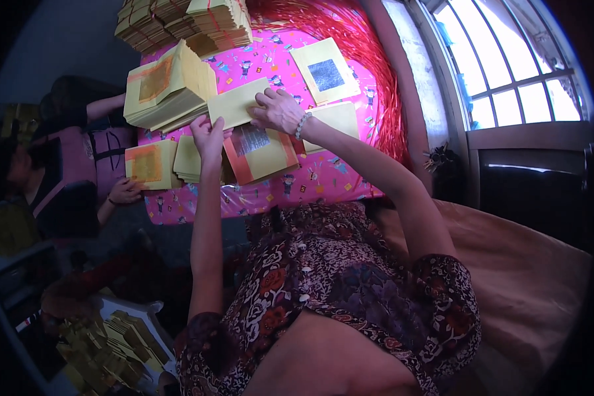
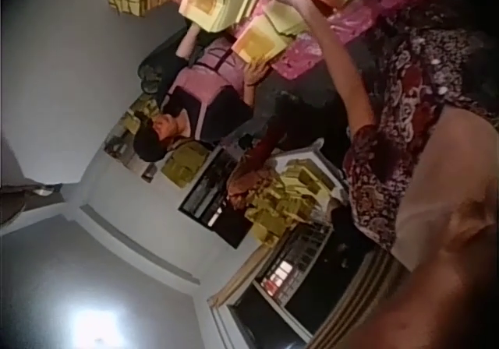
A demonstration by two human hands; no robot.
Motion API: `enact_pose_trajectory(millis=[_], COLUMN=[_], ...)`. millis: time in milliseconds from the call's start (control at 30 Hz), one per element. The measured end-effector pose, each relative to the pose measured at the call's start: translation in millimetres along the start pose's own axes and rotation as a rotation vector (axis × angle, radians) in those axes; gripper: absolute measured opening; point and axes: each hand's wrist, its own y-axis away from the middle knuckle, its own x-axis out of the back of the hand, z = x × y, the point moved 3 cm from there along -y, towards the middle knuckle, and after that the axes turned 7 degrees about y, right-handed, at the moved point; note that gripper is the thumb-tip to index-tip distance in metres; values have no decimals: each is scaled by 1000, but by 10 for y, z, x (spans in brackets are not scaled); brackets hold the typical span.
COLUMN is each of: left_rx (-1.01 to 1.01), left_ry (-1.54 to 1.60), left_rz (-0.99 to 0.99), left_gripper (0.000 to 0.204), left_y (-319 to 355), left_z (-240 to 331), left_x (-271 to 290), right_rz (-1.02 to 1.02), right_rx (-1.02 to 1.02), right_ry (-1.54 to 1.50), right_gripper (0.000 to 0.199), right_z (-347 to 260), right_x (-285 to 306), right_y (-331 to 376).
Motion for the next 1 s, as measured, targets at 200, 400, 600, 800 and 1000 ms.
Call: enact_pose_trajectory(millis=[200,400,600,800,1000], left_rx=[-36,22,76,8,92], left_ry=[323,324,13,-438,-600], left_rz=[-136,-379,-307,-192,-151], left_gripper=[46,31,36,42,49], left_y=[308,860,1144,1142,1060], left_z=[316,211,-528,-939,-1173], left_x=[-411,-1188,-1686,-1864,-1909], right_rz=[335,72,110,-68,-209], right_rx=[-691,-1107,-1152,-1230,-1250], right_ry=[-372,-1329,-1037,-734,-565], right_gripper=[64,53,27,32,37], right_z=[305,770,995,981,976], right_x=[382,493,-34,-325,-418], right_y=[434,1387,2256,2452,2418])
